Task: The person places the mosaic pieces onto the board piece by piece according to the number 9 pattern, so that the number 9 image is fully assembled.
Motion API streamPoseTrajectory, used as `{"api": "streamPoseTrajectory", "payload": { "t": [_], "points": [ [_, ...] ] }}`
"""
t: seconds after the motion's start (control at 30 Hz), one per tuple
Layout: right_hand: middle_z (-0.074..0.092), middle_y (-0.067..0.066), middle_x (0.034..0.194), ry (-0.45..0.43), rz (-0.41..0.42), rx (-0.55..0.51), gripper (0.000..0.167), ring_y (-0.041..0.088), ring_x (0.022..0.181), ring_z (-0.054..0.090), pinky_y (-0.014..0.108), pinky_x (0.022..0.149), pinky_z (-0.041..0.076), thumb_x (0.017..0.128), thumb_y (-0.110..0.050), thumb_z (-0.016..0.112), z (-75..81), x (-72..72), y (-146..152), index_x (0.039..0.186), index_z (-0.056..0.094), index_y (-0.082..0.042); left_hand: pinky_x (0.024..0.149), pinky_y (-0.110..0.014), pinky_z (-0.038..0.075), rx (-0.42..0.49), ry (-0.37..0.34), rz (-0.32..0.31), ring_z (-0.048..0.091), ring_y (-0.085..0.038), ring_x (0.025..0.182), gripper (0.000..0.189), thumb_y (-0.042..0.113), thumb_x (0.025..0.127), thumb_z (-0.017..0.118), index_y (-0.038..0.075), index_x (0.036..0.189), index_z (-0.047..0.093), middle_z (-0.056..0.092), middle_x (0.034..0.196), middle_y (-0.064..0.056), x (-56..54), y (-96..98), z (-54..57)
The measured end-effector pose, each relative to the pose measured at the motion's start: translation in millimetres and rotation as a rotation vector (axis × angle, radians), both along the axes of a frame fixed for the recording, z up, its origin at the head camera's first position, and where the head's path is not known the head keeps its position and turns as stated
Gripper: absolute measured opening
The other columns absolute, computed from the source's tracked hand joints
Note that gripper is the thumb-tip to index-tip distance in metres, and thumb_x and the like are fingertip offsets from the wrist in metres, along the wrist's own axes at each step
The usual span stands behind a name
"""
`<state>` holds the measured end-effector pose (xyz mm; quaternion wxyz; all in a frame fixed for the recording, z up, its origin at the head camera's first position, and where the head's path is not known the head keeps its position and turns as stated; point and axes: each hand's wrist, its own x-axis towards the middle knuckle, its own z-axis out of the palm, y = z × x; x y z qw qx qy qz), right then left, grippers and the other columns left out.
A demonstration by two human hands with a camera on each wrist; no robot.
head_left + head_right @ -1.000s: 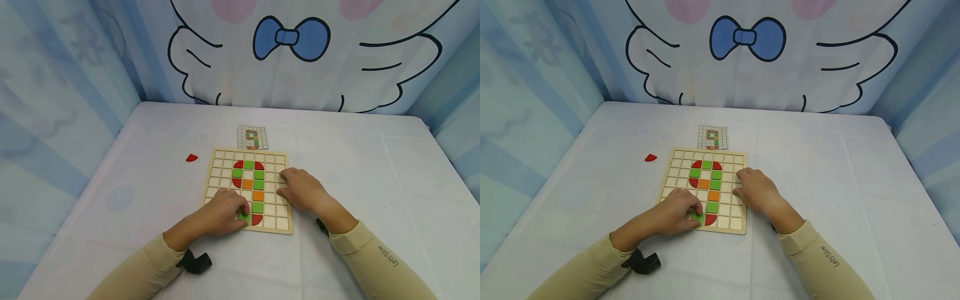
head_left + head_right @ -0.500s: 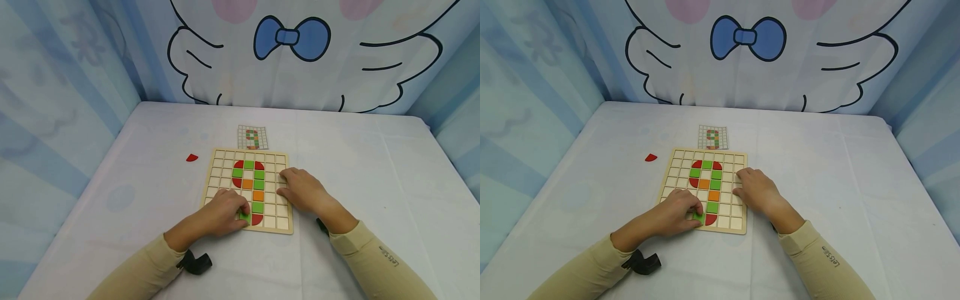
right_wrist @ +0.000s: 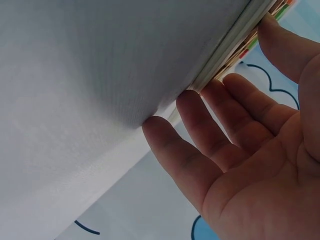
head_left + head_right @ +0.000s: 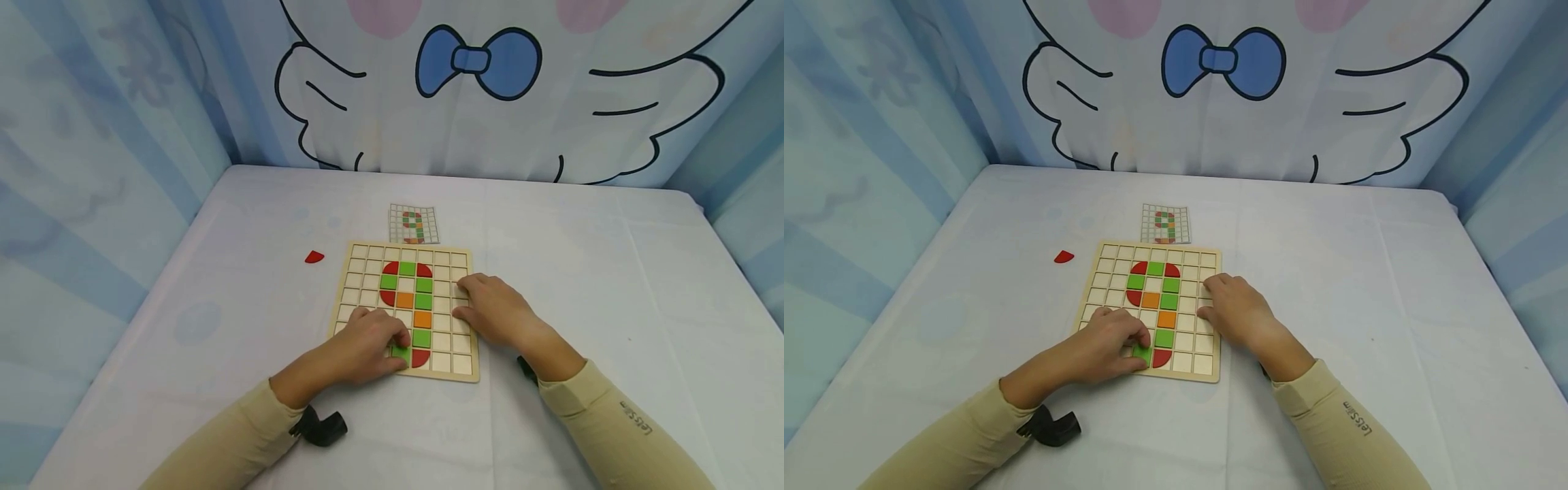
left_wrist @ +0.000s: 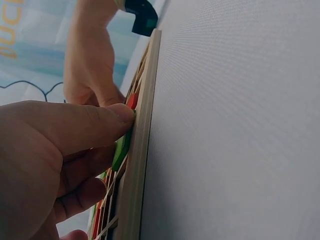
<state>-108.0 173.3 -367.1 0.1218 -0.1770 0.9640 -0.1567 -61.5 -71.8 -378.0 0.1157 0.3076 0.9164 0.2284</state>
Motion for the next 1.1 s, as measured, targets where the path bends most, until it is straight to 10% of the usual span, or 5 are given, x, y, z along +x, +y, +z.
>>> {"api": "streamPoseTrajectory", "payload": {
  "t": [1.1],
  "points": [
    [0.054,0.024,0.136,0.001,0.029,0.001,0.049,0.041,0.125,0.050,0.052,0.105,0.039,0.098,-0.025,0.065,2.5,-0.3,2.2,0.134,0.052,0.006,0.089,-0.041,0.031,-0.022,-0.038,0.006,0.052,-0.015,0.097,0.023,0.027,0.085,0.082,0.017,0.099,0.068,0.061,0.092,0.009,-1.7,1.6,0.1]
  ]
}}
